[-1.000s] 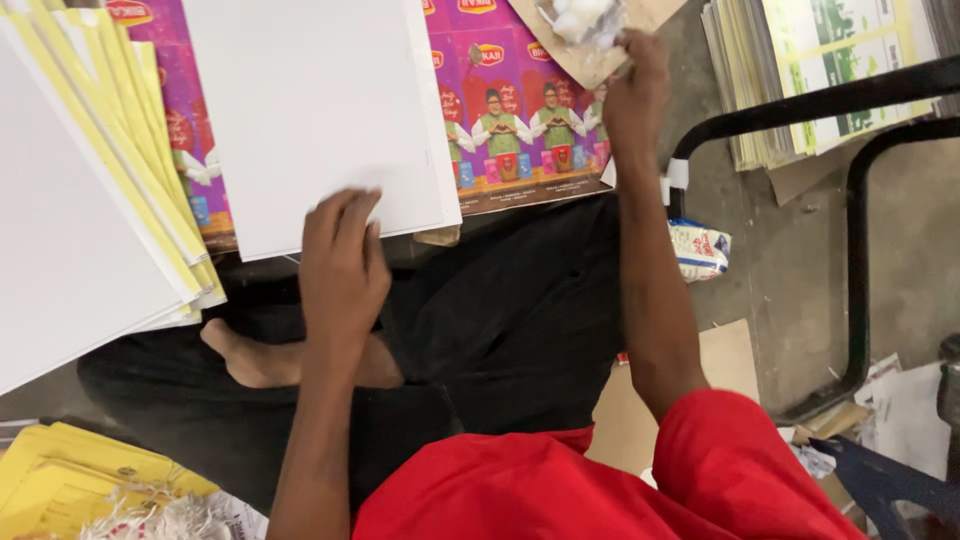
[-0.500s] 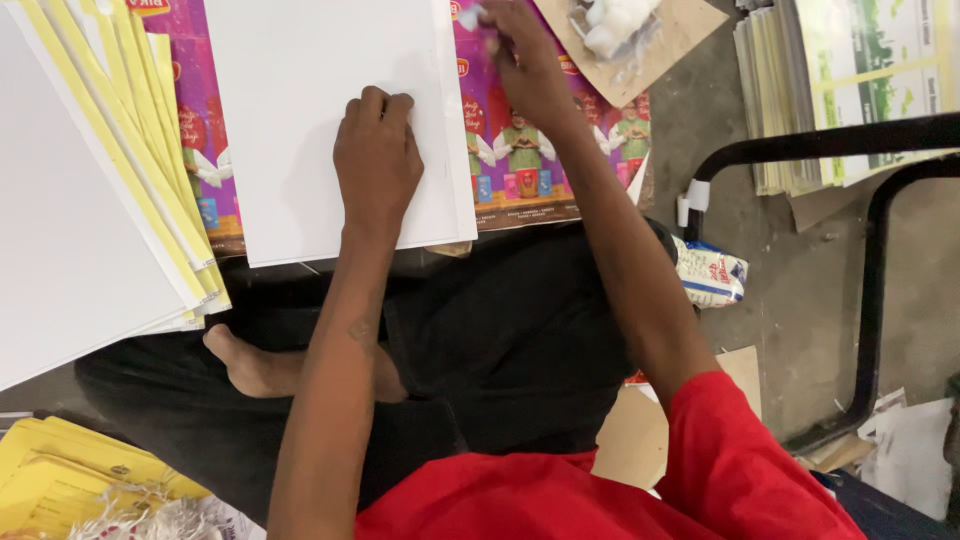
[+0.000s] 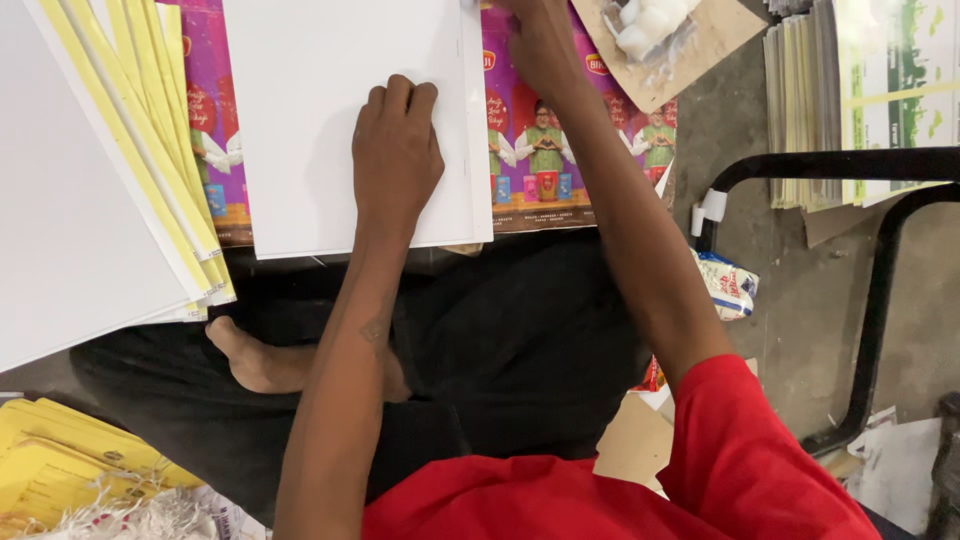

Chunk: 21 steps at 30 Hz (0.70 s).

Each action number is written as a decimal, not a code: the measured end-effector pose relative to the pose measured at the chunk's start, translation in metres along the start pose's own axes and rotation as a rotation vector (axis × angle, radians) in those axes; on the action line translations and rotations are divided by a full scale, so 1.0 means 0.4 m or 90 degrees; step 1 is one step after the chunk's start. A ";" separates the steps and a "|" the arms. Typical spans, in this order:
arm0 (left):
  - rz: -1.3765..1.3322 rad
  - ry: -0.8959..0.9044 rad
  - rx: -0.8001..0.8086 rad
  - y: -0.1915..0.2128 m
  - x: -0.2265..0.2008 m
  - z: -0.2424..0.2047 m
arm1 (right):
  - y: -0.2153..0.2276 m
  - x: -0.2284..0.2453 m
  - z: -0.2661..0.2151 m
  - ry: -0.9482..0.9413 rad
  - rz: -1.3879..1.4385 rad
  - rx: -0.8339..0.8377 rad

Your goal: The person inserts a stack of white paper sheets into a purple printed cover. They smooth the edges and align the stack. The person repeats this process with multiple covers and stacks of paper, creating finished notebooks.

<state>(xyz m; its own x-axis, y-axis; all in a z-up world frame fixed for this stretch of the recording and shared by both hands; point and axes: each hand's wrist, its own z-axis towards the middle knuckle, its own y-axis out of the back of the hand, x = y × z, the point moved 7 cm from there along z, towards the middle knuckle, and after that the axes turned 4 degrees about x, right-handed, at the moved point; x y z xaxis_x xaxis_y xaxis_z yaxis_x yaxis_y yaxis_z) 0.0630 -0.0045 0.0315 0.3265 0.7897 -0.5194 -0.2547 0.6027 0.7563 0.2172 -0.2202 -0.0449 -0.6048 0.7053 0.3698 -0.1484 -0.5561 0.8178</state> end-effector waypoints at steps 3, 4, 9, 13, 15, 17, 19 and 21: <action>0.011 -0.003 0.002 -0.005 0.000 -0.003 | 0.063 0.123 -0.025 0.019 0.016 0.043; 0.015 -0.004 0.003 -0.007 0.002 -0.003 | 0.078 0.162 -0.033 0.016 0.018 0.066; 0.018 -0.011 -0.003 -0.020 0.011 -0.011 | 0.142 0.340 -0.111 0.026 -0.004 0.137; 0.025 -0.028 -0.027 -0.025 0.016 -0.018 | 0.192 0.431 -0.207 -0.005 0.030 0.221; 0.028 -0.036 -0.033 -0.028 0.016 -0.026 | 0.205 0.483 -0.251 0.016 0.043 0.220; 0.030 -0.044 -0.044 -0.028 0.015 -0.021 | 0.224 0.522 -0.286 0.048 0.014 0.225; 0.027 -0.047 -0.052 -0.026 0.014 -0.022 | 0.244 0.559 -0.332 0.086 -0.050 0.244; 0.037 -0.040 -0.050 -0.025 0.015 -0.020 | 0.252 0.578 -0.371 0.104 -0.040 0.281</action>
<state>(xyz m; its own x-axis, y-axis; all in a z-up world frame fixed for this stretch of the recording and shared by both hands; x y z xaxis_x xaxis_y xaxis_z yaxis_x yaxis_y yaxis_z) 0.0601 -0.0047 0.0177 0.3655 0.8164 -0.4472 -0.3443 0.5649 0.7499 -0.0538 -0.1784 0.0577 -0.7257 0.6332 0.2691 0.1373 -0.2500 0.9585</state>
